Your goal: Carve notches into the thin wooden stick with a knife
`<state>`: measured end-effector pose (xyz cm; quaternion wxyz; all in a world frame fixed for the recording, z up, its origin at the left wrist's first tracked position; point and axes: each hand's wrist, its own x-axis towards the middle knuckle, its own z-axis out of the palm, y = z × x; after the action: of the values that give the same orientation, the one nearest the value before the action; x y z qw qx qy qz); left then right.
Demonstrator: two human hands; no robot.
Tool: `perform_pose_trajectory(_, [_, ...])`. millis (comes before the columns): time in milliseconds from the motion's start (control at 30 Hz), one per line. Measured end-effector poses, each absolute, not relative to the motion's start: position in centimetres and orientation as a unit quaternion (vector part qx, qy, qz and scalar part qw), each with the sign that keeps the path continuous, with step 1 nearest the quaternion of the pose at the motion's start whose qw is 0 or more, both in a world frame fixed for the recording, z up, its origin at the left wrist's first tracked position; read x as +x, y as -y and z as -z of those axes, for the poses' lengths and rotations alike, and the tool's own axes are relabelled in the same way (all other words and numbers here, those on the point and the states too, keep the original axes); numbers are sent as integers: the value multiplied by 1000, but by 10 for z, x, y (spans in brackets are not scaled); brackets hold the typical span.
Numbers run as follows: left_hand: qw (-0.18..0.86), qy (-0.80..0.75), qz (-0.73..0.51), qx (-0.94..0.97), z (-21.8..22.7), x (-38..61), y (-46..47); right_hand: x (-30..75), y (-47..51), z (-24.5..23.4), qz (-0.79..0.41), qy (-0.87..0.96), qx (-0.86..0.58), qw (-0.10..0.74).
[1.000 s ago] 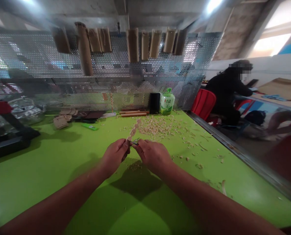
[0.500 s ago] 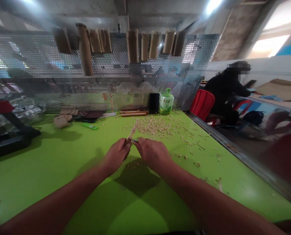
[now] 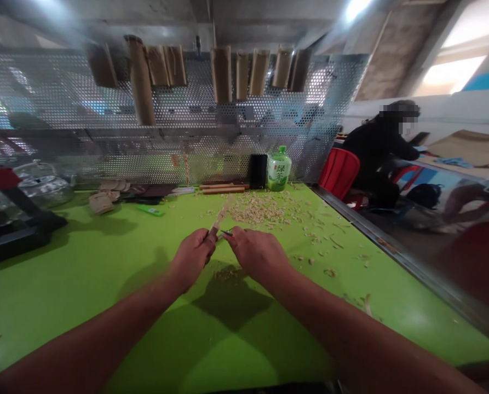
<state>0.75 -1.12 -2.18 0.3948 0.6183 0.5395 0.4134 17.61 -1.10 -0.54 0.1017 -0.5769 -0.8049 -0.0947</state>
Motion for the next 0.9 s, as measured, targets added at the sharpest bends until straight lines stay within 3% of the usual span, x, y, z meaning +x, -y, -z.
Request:
perform_pose_trajectory(400, [466, -506, -460, 561, 17, -5, 3, 183, 3, 1, 92, 802, -582, 97])
perform_pose_trajectory(533, [453, -447, -592, 495, -9, -32, -5, 198, -9, 0, 54, 760, -643, 77])
perform_pose_trajectory(600, [458, -425, -611, 487, -14, -37, -7, 197, -11, -2, 64, 746, -650, 127])
perform_pose_trajectory(733, [528, -418, -517, 527, 0, -21, -1, 184, -6, -3, 2, 776, -581, 244])
perform_pose_trajectory(900, [507, -410, -521, 551, 13, -4, 8, 186, 1, 8, -35, 811, -507, 290])
